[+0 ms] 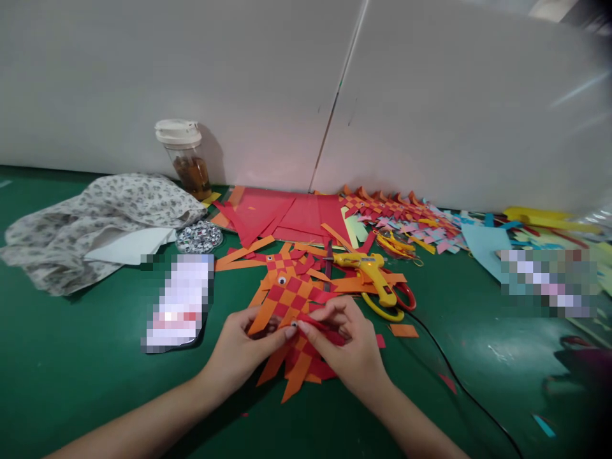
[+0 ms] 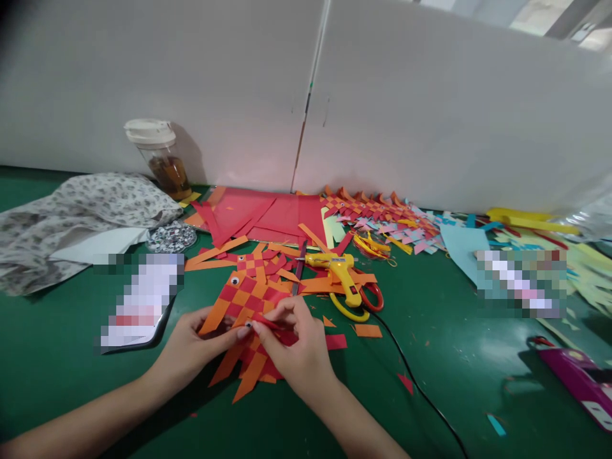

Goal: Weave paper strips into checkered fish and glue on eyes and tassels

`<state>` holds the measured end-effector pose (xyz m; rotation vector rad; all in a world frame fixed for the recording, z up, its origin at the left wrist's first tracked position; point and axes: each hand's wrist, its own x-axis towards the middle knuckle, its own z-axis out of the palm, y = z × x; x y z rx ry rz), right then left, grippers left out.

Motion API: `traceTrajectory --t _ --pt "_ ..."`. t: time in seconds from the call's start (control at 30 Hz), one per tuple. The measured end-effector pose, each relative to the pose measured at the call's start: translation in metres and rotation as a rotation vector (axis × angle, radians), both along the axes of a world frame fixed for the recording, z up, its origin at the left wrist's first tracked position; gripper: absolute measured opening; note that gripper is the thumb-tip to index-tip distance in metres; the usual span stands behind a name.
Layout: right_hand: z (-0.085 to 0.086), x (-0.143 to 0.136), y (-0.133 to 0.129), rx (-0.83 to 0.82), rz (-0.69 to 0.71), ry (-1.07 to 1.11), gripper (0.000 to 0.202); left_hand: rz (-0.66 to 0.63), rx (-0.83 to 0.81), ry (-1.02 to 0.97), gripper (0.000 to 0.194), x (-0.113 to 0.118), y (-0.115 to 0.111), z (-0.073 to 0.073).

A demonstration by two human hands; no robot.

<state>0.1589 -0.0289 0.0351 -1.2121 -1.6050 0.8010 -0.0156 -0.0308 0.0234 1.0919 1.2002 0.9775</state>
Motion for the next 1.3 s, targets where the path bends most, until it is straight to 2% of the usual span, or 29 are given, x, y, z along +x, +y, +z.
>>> traceTrajectory --t 0.07,0.13,0.23,0.33,0.43,0.53,0.6,0.77,0.83,0.93,1.07,1.2,1.3 --pt "0.001 0.006 0.005 0.023 0.011 0.028 0.023 0.008 0.002 -0.004 0.023 -0.001 0.000 0.006" --pt "0.002 0.012 0.011 0.064 -0.034 0.070 0.020 0.045 -0.014 -0.022 0.024 -0.006 0.001 0.015" --pt "0.001 0.023 0.021 0.133 -0.168 0.019 0.017 0.233 -0.019 -0.029 0.029 -0.020 0.009 0.030" --pt "0.001 0.036 0.031 0.255 -0.299 -0.187 0.013 0.392 0.007 -0.122 0.033 -0.035 0.020 0.042" --pt "0.001 0.054 0.042 0.358 -0.447 -0.543 0.018 0.466 -0.003 -0.204 0.033 -0.039 0.029 0.045" --pt "0.000 0.071 0.051 0.256 -0.538 -0.884 0.025 0.462 -0.077 -0.255 0.034 -0.030 0.031 0.038" --pt "-0.001 0.077 0.054 0.183 -0.560 -0.963 0.029 0.452 -0.132 -0.263 0.035 -0.021 0.028 0.031" --pt "-0.001 0.079 0.055 0.037 -0.606 -0.974 0.039 0.397 -0.206 -0.277 0.038 -0.008 0.017 0.015" --pt "-0.001 0.077 0.055 -0.016 -0.606 -0.992 0.041 0.411 -0.204 -0.280 0.038 -0.009 0.016 0.013" --pt "-0.003 0.076 0.057 -0.014 -0.607 -1.009 0.041 0.449 -0.184 -0.287 0.038 -0.013 0.018 0.013" --pt "-0.007 0.078 0.061 0.077 -0.678 -0.927 0.043 0.455 -0.145 -0.302 0.039 -0.016 0.018 0.015" --pt "-0.006 0.082 0.062 0.290 -0.769 -0.718 0.051 0.476 -0.135 -0.312 0.041 -0.016 0.015 0.014" --pt "-0.004 0.081 0.059 0.399 -0.718 -0.534 0.057 0.461 -0.128 -0.307 0.039 -0.016 0.014 0.013"
